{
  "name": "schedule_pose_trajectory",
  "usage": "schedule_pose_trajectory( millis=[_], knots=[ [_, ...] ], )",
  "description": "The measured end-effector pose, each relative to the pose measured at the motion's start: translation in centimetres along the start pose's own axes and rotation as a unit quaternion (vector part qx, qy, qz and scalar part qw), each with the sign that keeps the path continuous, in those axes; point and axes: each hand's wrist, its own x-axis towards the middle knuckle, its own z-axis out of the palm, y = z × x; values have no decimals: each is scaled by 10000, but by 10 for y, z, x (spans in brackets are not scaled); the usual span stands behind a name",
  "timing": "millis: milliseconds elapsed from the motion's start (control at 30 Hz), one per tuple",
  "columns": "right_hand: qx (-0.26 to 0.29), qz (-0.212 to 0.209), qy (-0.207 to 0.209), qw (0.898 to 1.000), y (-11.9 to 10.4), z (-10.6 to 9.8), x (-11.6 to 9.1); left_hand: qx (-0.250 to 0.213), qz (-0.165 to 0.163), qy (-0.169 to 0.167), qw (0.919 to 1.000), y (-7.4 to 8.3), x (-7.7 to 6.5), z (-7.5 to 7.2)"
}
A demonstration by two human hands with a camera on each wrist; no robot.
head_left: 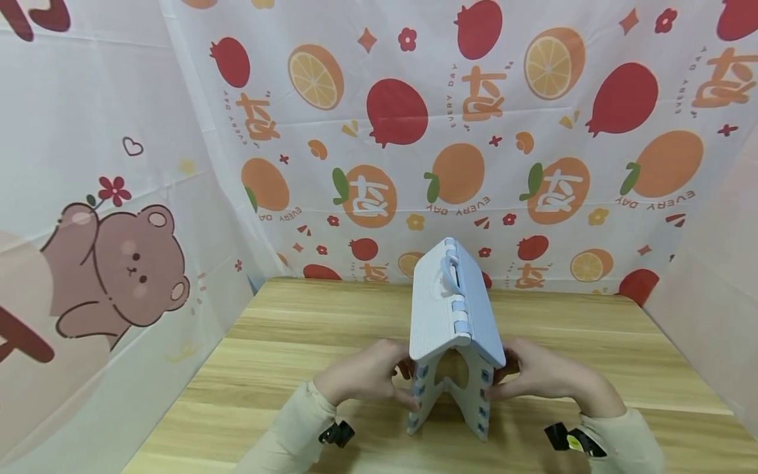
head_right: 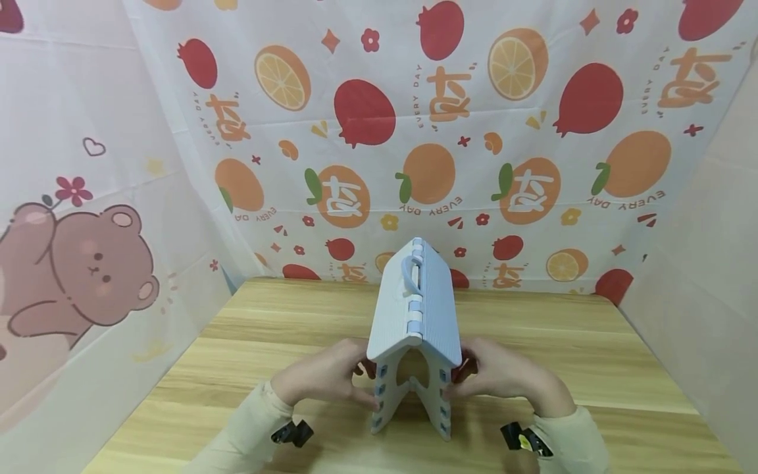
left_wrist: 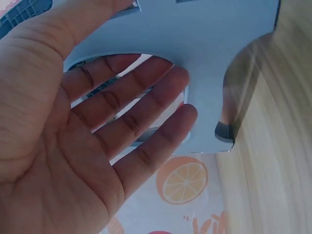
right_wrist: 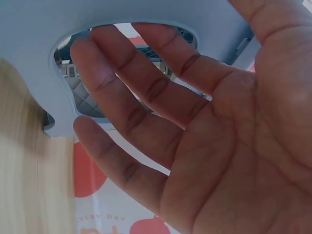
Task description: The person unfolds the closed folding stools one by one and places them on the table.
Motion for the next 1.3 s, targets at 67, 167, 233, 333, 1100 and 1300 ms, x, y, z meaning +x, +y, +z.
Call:
schedule_pose_trajectory(
  millis=[67,167,233,333,1100,1300],
  knots=[
    [-20,36,2,10000,-1,-2,-1,43,111,63,9999,-3,-2,-2],
    [-183,77,141,9997,0,-7,-5,254,181,264,9992,-7,-7,-10],
    [-289,75,321,9990,0,-12,-9,429,66,448,9981,-7,-10,-18],
    [-686,22,747,9948,-2,-19,-15,484,-164,825,9953,-4,-14,-31],
    [-1881,-361,1928,9624,-33,-29,23,-202,-376,1799,9828,32,38,-50],
    [-1853,-346,1888,9638,-37,-32,34,-89,-316,1707,9848,31,54,-53]
  ],
)
